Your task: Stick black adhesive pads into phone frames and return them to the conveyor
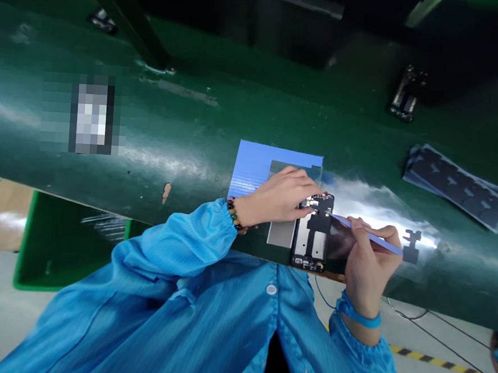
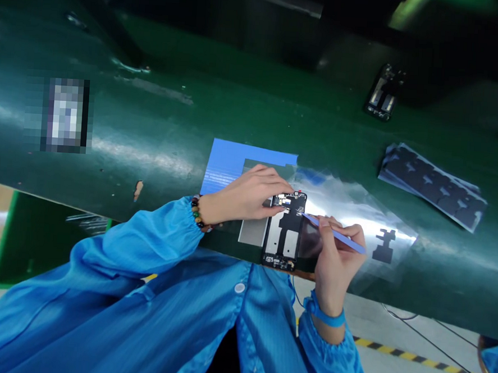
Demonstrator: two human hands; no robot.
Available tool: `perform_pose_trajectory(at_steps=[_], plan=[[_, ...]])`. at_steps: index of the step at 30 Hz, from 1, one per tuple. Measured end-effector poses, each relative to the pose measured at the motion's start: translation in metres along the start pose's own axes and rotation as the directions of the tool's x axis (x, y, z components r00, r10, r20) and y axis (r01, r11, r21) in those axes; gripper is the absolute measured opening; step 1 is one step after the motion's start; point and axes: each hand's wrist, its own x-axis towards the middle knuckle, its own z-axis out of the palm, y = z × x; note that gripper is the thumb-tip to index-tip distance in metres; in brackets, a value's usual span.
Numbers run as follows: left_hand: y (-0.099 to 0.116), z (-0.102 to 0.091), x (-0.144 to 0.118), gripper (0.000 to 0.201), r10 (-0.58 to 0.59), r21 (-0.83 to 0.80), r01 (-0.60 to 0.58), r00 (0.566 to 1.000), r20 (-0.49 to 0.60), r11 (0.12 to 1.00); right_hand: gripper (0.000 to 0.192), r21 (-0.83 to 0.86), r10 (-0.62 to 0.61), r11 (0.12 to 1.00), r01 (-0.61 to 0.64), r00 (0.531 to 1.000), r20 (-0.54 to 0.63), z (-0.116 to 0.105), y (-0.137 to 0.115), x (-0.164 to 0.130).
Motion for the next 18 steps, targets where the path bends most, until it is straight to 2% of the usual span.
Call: perform_pose_trajectory(at_steps=[5,9,13,15,18], plan=[[-0.001,-0.001,0.000,0.031,0.009,0.006,-0.009,1.000,0.002,1.000,0.042,0.002,-0.019,1.000,0.019,1.000,0.003,-0.001,0.005,0.001],[0.001,-0.001,-0.002,0.028,0.061,0.101,-0.064,0.997,0.037,0.993,0.040,-0.034,-0.026,0.999,0.026,1.000,-0.003,0.000,0.005,-0.001],[0.007,0.004,-0.001,0.034,0.096,0.235,-0.105,0.994,0.051,0.966,0.038,0.035,-0.125,0.991,0.130,0.984,-0.129,-0.006,0.001,0.001],[0.011,0.004,-0.001,0.037,0.114,0.284,-0.119,0.993,0.036,0.951,0.033,0.094,-0.150,0.981,0.169,0.973,-0.178,-0.013,0.000,0.004],[0.013,-0.001,-0.011,0.035,0.142,0.320,-0.125,0.989,-0.032,0.939,0.027,0.150,-0.090,0.982,0.112,0.986,-0.143,-0.020,-0.001,0.008]])
